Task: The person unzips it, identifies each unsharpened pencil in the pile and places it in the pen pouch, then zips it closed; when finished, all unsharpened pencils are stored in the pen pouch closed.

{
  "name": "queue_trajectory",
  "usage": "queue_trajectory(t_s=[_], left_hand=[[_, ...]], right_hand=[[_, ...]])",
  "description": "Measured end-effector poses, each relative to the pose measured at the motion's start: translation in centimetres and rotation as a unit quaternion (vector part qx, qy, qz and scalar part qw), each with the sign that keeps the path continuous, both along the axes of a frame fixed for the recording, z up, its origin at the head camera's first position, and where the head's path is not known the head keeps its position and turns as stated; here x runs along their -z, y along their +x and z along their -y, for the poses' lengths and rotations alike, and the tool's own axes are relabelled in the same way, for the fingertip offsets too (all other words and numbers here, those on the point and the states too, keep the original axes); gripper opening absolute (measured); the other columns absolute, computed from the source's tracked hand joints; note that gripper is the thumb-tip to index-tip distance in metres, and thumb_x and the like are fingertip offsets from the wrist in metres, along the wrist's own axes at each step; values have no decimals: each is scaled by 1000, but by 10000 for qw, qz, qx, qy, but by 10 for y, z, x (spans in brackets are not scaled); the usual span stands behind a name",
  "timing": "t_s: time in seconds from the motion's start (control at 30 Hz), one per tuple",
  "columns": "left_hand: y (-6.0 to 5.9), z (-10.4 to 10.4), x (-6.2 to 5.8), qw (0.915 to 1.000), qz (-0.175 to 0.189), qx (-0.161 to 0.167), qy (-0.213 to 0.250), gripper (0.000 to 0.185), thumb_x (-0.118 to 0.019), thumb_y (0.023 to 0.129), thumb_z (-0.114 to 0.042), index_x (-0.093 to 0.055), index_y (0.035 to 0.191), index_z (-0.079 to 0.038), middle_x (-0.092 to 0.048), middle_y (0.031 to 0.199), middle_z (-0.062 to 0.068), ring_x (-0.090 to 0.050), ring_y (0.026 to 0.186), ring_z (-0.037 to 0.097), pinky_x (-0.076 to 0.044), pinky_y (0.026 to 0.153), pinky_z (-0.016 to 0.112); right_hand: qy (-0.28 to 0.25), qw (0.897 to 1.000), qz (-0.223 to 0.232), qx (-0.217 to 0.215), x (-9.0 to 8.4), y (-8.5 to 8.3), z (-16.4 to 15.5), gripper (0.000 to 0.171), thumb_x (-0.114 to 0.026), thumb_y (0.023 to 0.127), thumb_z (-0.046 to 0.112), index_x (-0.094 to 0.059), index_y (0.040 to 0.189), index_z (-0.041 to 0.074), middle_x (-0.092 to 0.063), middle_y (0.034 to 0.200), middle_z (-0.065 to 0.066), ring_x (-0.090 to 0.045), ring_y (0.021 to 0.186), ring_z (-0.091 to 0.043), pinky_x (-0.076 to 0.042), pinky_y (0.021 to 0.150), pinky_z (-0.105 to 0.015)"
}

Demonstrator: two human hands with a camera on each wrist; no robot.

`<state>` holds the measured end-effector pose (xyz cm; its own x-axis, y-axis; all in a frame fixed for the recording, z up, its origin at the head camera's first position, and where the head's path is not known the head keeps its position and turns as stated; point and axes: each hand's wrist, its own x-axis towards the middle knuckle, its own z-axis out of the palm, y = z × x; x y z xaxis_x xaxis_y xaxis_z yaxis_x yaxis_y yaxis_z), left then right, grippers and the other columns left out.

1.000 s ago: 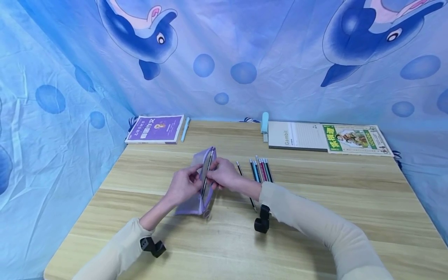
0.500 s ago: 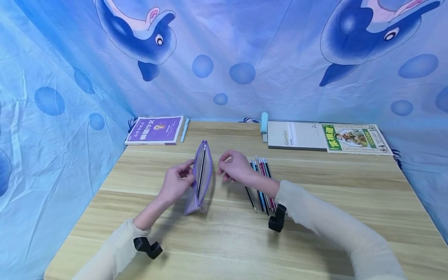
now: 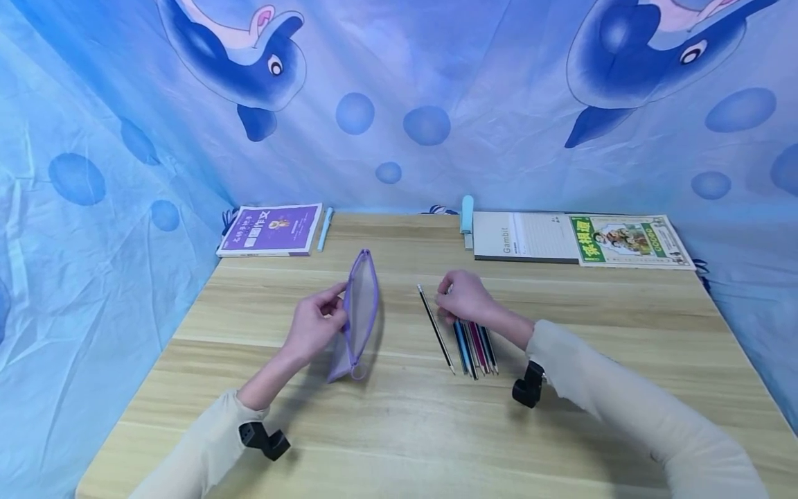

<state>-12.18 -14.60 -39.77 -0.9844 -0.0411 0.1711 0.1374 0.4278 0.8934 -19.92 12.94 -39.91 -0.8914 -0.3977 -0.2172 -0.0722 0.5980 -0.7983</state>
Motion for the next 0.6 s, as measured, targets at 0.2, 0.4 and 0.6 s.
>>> queue_trajectory(t_s=[0.2,0.4,0.6], left_hand=[[-1,-5,3,9996,-29,199,-186,53,-58,77,11,-59,129,12,-61,80,9,-58,67,15,-52,50,22],[-1,-10,4,9990,-15,382,-210,52,-59,77,11,-58,130,13,-62,80,9,-59,65,15,-56,51,26],[0,-12,5,9988,35,474,-98,53,-60,78,12,-56,131,13,-61,79,7,-59,65,17,-57,51,28]], right_hand=[[702,9971,-73,-273,4,0,-8,8,-64,90,4,-60,93,-3,-64,64,-11,-63,48,-17,-49,41,-24],[1096,9932,-88,-389,7,4,-4,7,-66,89,4,-60,88,1,-63,61,-10,-64,49,-20,-50,41,-25],[1372,9880,-353,-610,11,3,4,13,-66,85,0,-57,75,2,-62,57,-9,-62,45,-18,-50,40,-24]])
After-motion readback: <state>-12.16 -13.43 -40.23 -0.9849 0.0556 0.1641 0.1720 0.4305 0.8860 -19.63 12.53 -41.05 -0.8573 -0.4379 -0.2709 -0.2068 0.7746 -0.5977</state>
